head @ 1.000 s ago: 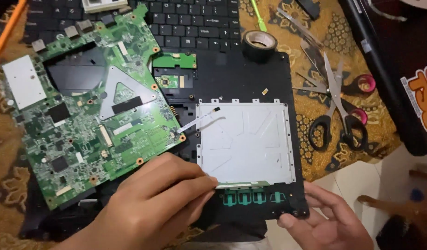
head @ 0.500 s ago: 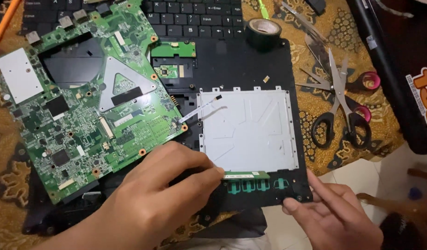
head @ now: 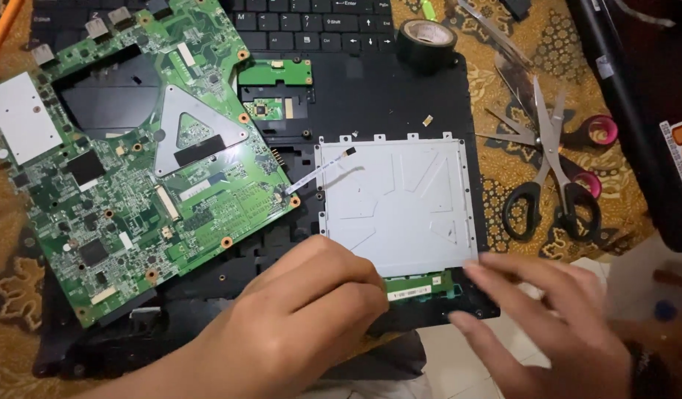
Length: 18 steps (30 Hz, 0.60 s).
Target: Connecting ribbon cables to small PCB modules and installing them into a laptop chassis during assembly.
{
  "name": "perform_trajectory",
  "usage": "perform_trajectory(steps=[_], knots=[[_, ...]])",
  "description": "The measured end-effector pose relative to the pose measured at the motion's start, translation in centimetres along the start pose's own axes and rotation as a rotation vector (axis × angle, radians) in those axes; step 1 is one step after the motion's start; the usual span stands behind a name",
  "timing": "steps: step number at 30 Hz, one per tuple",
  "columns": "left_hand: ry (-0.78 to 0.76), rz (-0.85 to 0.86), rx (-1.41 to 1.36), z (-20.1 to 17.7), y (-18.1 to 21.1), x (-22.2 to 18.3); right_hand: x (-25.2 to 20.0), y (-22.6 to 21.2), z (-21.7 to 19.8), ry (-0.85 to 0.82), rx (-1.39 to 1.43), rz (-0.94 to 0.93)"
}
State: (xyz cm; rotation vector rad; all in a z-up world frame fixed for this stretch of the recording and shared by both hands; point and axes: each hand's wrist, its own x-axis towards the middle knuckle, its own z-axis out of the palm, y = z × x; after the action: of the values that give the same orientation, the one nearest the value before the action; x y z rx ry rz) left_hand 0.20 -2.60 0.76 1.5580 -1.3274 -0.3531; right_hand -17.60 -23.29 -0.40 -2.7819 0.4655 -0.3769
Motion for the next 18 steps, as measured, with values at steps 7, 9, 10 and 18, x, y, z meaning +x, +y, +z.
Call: perform_trajectory(steps=[7,9,10,18], knots=[[0.067,0.007,-0.037,0.1,0.2,0.6,2.6,-1.0,1.1,-0.029,0.09,-0.243],[0.08,0.03,-0.042,-0.4,0.5,0.7,2.6,-0.5,0.8,-0.037,0.117,-0.297],[0.046,0.018,-0.036,-0.7,0.7,0.7,2.3,0.3,0.7,-0.052,0.098,-0.322],[-0.001,-0.099,0.126,-1.1,1.3,-0.7,-2.6,1.1,-0.6,-0.079,0.147,-0.028]])
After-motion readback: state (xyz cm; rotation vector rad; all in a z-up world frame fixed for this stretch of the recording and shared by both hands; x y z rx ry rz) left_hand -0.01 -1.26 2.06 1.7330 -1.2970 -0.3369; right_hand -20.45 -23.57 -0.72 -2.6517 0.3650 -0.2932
